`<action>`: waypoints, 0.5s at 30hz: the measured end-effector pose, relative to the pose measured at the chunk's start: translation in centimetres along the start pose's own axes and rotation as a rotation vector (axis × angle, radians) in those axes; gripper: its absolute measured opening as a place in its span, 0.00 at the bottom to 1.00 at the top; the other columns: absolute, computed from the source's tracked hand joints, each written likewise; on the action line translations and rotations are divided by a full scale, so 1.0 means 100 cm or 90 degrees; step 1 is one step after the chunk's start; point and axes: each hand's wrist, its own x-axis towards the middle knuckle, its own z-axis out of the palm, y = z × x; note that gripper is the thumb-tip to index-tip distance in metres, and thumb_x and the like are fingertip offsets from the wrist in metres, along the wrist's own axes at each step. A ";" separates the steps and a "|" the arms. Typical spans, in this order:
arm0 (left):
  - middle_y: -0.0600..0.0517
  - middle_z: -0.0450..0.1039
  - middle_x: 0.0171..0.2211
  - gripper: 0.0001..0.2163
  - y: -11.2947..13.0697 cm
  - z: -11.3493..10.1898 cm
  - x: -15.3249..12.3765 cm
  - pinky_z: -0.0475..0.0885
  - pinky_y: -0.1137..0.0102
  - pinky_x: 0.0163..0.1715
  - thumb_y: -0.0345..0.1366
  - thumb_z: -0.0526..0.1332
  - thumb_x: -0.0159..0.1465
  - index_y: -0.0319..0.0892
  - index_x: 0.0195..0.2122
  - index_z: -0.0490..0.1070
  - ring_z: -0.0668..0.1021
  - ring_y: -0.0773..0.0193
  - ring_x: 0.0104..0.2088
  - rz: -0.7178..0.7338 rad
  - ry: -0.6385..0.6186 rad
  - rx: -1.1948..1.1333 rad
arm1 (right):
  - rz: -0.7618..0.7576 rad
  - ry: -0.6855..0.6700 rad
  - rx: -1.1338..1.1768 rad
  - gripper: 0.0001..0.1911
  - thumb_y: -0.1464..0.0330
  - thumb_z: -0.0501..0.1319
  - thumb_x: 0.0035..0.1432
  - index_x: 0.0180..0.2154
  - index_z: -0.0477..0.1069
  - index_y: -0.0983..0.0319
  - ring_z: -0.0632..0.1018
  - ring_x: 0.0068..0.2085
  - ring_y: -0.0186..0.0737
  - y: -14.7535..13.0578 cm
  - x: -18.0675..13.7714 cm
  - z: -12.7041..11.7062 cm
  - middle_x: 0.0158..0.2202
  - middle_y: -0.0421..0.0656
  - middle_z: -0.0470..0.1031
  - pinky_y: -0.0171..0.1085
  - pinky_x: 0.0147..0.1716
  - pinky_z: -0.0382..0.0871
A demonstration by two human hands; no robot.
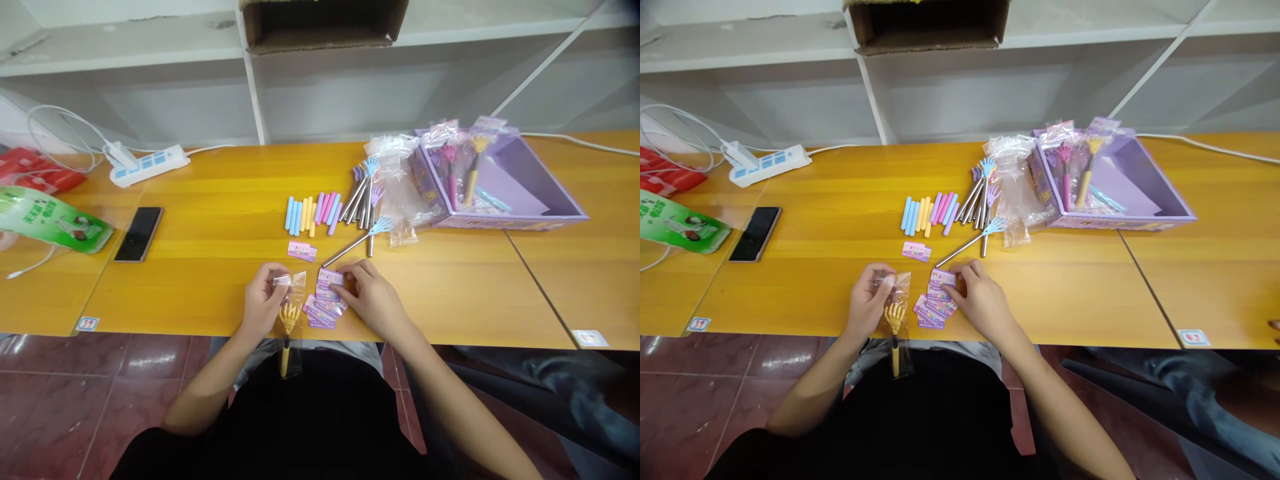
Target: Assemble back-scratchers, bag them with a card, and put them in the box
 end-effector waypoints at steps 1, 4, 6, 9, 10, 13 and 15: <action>0.54 0.77 0.34 0.14 -0.001 0.000 0.001 0.73 0.74 0.26 0.49 0.68 0.71 0.45 0.47 0.75 0.77 0.68 0.27 0.009 0.004 0.000 | -0.002 0.003 0.034 0.14 0.57 0.68 0.69 0.50 0.77 0.58 0.81 0.37 0.44 0.002 0.002 -0.002 0.45 0.46 0.77 0.42 0.34 0.74; 0.55 0.75 0.32 0.14 -0.003 0.000 0.002 0.72 0.74 0.26 0.49 0.68 0.72 0.46 0.50 0.75 0.76 0.68 0.26 0.027 0.014 0.002 | 0.001 0.000 0.136 0.12 0.57 0.70 0.68 0.39 0.74 0.59 0.75 0.30 0.38 0.007 0.006 -0.006 0.36 0.42 0.75 0.39 0.30 0.70; 0.56 0.74 0.29 0.14 -0.003 0.000 0.002 0.71 0.74 0.25 0.50 0.67 0.72 0.45 0.48 0.75 0.75 0.68 0.25 0.033 0.010 -0.002 | 0.013 -0.013 0.188 0.14 0.57 0.69 0.69 0.35 0.72 0.58 0.72 0.27 0.37 0.007 0.007 -0.010 0.29 0.39 0.72 0.37 0.27 0.66; 0.57 0.72 0.26 0.16 -0.001 0.002 0.002 0.69 0.74 0.24 0.53 0.65 0.74 0.45 0.44 0.73 0.73 0.68 0.23 0.025 -0.003 -0.014 | 0.003 0.011 0.243 0.14 0.58 0.68 0.71 0.35 0.72 0.58 0.71 0.25 0.35 -0.002 0.003 -0.014 0.25 0.36 0.71 0.36 0.25 0.65; 0.58 0.72 0.25 0.16 -0.001 0.002 0.002 0.69 0.73 0.24 0.54 0.65 0.74 0.45 0.43 0.72 0.73 0.68 0.23 0.018 -0.005 -0.015 | -0.024 0.044 0.254 0.13 0.60 0.67 0.72 0.36 0.72 0.58 0.72 0.25 0.35 -0.008 -0.001 -0.015 0.26 0.37 0.72 0.36 0.25 0.66; 0.58 0.72 0.26 0.18 -0.001 0.003 0.002 0.70 0.73 0.26 0.56 0.65 0.73 0.45 0.43 0.72 0.73 0.68 0.24 -0.005 0.001 0.000 | -0.202 0.122 0.257 0.02 0.69 0.67 0.72 0.42 0.75 0.58 0.79 0.33 0.37 -0.034 -0.012 -0.015 0.35 0.42 0.79 0.37 0.34 0.76; 0.58 0.73 0.27 0.18 -0.001 0.003 0.002 0.71 0.72 0.29 0.56 0.65 0.73 0.45 0.43 0.72 0.75 0.67 0.25 -0.009 -0.002 0.011 | -0.330 0.113 0.223 0.08 0.73 0.66 0.72 0.50 0.76 0.57 0.83 0.41 0.41 -0.052 -0.016 -0.012 0.42 0.45 0.82 0.40 0.42 0.80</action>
